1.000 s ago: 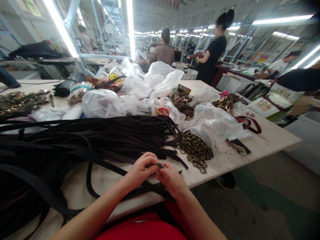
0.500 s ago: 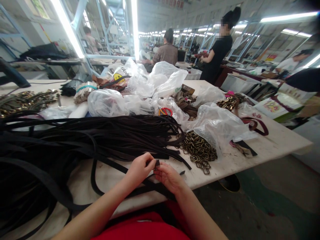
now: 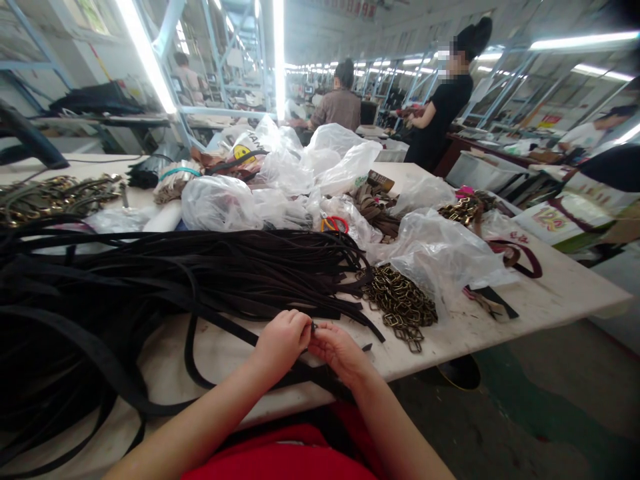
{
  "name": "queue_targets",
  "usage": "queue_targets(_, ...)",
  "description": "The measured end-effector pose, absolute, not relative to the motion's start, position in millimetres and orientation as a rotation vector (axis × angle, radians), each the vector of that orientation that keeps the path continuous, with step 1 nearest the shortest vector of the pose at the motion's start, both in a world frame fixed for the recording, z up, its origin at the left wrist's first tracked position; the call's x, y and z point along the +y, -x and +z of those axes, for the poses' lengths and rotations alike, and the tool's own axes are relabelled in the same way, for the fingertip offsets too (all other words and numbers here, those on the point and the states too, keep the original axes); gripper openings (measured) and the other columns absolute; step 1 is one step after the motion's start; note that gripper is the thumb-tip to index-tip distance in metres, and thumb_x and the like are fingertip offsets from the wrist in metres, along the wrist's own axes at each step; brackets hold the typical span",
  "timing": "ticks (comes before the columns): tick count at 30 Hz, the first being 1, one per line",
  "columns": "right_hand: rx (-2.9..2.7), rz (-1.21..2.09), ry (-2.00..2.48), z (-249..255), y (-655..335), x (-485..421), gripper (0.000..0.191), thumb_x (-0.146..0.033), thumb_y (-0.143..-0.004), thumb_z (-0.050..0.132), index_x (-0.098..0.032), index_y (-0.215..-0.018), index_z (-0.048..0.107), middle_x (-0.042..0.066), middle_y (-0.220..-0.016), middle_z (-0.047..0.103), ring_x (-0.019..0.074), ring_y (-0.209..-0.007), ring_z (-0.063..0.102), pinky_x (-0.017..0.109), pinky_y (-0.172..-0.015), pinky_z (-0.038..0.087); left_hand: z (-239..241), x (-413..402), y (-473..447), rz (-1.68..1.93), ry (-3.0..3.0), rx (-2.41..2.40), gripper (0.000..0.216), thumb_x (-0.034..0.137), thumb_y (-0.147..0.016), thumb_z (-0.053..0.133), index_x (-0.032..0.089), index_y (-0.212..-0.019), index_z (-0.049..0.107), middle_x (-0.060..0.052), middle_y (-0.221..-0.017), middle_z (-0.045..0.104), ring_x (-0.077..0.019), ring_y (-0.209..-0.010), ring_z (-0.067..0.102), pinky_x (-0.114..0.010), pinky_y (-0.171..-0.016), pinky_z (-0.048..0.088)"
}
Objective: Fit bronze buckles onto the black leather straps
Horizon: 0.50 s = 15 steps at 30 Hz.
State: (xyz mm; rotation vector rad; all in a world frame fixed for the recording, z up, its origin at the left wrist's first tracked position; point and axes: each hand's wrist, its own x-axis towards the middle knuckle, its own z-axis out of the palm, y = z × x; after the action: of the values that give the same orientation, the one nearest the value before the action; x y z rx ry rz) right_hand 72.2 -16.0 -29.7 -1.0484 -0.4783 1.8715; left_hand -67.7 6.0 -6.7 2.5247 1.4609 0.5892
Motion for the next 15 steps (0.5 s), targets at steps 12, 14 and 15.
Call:
queue_targets(12,-0.608,1.819,1.081,-31.8,-69.6,-14.8,0.017,-0.023,-0.060,0.068,-0.016,-0.068,0.054,-0.003,-0.066,0.057,0.0099,-0.064,0.054,0.025,-0.069,0.043,-10.6,-1.3,69.4,0.643,-2.581,1.549,0.011,0.016,-0.082,0.046,0.017,-0.082,0.057,-0.003,-0.076,0.058,-0.0167,-0.074,0.052,-0.028,-0.070,0.044)
queue_targets(14,-0.678,1.725,1.137,-34.0,-68.6,-14.8,0.016,-0.022,-0.061,0.066,-0.016,-0.066,0.052,-0.004,-0.064,0.054,0.0098,-0.062,0.052,0.024,-0.067,0.042,-8.8,-2.7,68.3,0.634,-2.570,1.531,0.011,0.017,-0.082,0.047,0.017,-0.080,0.058,-0.003,-0.075,0.057,-0.0169,-0.074,0.052,-0.029,-0.069,0.044)
queue_targets(15,-0.730,1.657,1.175,-34.9,-68.4,-14.8,0.015,-0.022,-0.062,0.065,-0.017,-0.065,0.051,-0.005,-0.062,0.053,0.0097,-0.060,0.051,0.024,-0.065,0.042,-7.7,-3.6,67.8,0.621,-2.580,1.501,0.012,0.017,-0.082,0.047,0.018,-0.080,0.058,-0.003,-0.076,0.057,-0.0170,-0.074,0.051,-0.029,-0.068,0.044)
